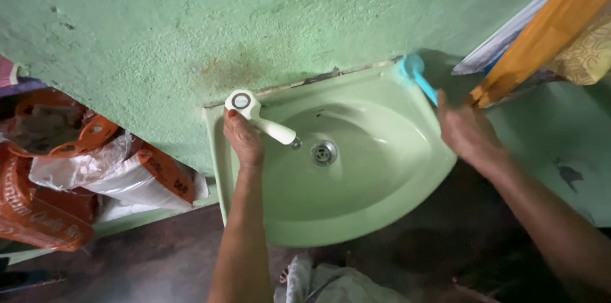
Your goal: The person scrubs a light green wall-mounted sink using a blue brush while running water from the tap. They scrub the basin, faucet, and drain area repeatedly, rinsing the brush and sink throughout the process.
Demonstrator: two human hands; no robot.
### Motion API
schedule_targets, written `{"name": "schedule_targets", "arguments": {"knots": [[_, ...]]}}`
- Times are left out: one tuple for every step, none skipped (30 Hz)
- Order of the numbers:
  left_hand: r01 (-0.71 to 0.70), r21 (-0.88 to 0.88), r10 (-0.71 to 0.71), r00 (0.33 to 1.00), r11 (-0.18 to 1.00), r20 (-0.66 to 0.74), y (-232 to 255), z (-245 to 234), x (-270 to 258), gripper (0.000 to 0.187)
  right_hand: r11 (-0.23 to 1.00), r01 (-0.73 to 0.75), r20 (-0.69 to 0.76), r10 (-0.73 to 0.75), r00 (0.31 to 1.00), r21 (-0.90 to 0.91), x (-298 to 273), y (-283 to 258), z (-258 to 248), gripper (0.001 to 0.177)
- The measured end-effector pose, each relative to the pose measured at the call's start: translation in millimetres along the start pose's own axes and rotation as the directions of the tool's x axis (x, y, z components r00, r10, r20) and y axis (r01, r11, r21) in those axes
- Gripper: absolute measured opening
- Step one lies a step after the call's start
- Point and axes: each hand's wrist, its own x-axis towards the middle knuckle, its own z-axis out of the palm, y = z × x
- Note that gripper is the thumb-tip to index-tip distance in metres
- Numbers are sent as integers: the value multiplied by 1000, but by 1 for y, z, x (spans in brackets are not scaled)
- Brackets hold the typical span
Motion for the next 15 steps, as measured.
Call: {"name": "schedule_targets", "arguments": {"knots": [[40, 7, -40, 999, 999, -3, 0, 0, 0, 80, 999, -25, -16, 25, 1000, 32, 11, -3, -5, 36], [81, 13, -81, 997, 997, -5, -1, 0, 1, 80, 997, -49, -30, 51, 998, 65, 14, -6, -7, 50], [124, 17, -124, 992, 992, -7, -2, 0, 0, 79, 998, -25, -32, 27, 999, 62, 5, -3, -10, 40], [87, 10, -87, 996, 996, -1, -2, -2, -2, 78, 998, 0, -33, 2, 999, 60, -9, 4, -14, 40], [45, -3, -45, 999, 999, 3, -2, -3, -2, 77, 998, 23, -40, -20, 999, 54, -21, 9, -15, 49], [4, -17, -4, 1000, 1000, 7, -2, -2, -1, 75, 996, 43, -55, -39, 998, 78, -40, 15, -13, 44], [53, -5, -53, 999, 999, -9, -1, 0, -2, 75, 993, 65, -66, -59, 996, 100, -66, 23, -12, 38], [103, 7, -103, 994, 995, -25, -1, 2, -2, 75, 997, 60, -29, -59, 998, 43, -88, 30, -11, 44], [152, 20, -151, 988, 988, -42, -1, 3, -2, 74, 998, 58, 9, -58, 998, -14, -112, 36, -11, 54], [107, 5, -107, 994, 994, -37, 0, 3, -3, 74, 998, 45, 59, -42, 997, -53, -140, 38, -11, 58], [60, -11, -60, 998, 998, -35, 0, 3, -4, 73, 995, 33, 104, -23, 994, -93, -160, 39, -13, 63], [12, -27, -13, 999, 1000, -33, -1, 3, -4, 73, 995, 16, 139, -3, 990, -94, -170, 40, -16, 69], [36, -46, -37, 999, 998, -34, -2, 3, -4, 72, 996, 3, 177, 14, 984, -94, -179, 37, -18, 75], [60, -64, -62, 997, 996, -35, -4, 4, -3, 72, 996, -11, 214, 30, 976, -94, -184, 34, -19, 82], [85, -84, -88, 996, 993, -29, -7, 5, -3, 72, 996, -19, 207, 37, 978, -88, -179, 31, -16, 79]]}}
